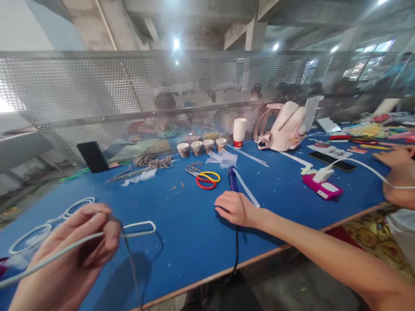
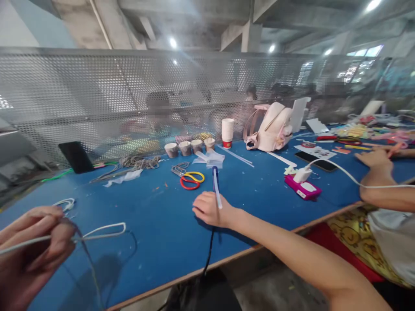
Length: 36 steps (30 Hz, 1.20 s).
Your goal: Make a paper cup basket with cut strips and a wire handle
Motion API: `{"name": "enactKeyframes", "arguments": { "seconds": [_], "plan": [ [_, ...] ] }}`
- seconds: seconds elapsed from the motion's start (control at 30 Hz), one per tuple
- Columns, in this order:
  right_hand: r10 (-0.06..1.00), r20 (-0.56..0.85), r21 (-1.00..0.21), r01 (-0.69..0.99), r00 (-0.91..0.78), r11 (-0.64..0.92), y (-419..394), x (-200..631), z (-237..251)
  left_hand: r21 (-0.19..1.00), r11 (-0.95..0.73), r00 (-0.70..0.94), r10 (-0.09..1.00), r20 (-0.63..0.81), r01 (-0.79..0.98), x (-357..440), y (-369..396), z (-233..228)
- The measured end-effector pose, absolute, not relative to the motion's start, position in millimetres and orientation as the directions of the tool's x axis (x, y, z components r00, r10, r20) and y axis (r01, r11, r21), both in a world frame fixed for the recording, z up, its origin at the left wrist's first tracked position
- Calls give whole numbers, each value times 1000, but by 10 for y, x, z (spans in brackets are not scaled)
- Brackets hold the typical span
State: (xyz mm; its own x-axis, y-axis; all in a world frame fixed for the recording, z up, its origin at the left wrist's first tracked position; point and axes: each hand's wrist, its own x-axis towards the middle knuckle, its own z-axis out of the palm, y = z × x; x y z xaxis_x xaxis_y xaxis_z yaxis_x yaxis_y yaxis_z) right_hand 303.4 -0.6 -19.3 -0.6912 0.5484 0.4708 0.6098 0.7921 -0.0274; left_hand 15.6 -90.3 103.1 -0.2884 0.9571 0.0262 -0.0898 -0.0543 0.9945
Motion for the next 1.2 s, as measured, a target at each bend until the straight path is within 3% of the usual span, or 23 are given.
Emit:
{"name": "enactKeyframes", "arguments": {
  "seconds": [0.2, 0.3, 0.4, 0.47, 0.57, 0.67, 0.93, 1.1, 1.2],
  "plan": [
    [617, 570, 9, 755, -542, 655, 53, 3786, -303, 989, -96, -63, 994, 89, -114, 547, -420, 1147],
    [648, 590, 18, 810, -482, 586, 199, 4009, -347, 989, 90, 144, 987, -73, -119, 617, -235, 1042],
    [673, 615, 24, 863, -410, 504, 397, 4155, -421, 953, 288, 325, 914, -244, -95, 607, -73, 894],
    [773, 546, -22, 917, -323, 398, 526, 4205, -467, 931, 352, 362, 883, -298, -93, 580, 27, 824],
    [963, 208, -132, 971, -169, 199, 644, 4216, -489, 925, 371, 345, 881, -322, -85, 536, 159, 793],
    [997, 13, -161, 984, -76, 77, 608, 4215, -471, 942, 334, 298, 903, -308, -39, 495, 247, 834],
    [991, 59, -108, 988, 116, -109, -557, 4514, -619, 965, 84, 147, 981, -124, 250, 373, 187, 1132],
    [983, 119, -68, 989, 137, -130, -1178, 4491, -295, 930, -10, 65, 998, -15, 367, 286, 242, 1236],
    [966, 258, -113, 992, -23, 54, -787, 4383, -19, 920, -57, 40, 998, 45, 388, 340, 270, 1246]
  ]
}}
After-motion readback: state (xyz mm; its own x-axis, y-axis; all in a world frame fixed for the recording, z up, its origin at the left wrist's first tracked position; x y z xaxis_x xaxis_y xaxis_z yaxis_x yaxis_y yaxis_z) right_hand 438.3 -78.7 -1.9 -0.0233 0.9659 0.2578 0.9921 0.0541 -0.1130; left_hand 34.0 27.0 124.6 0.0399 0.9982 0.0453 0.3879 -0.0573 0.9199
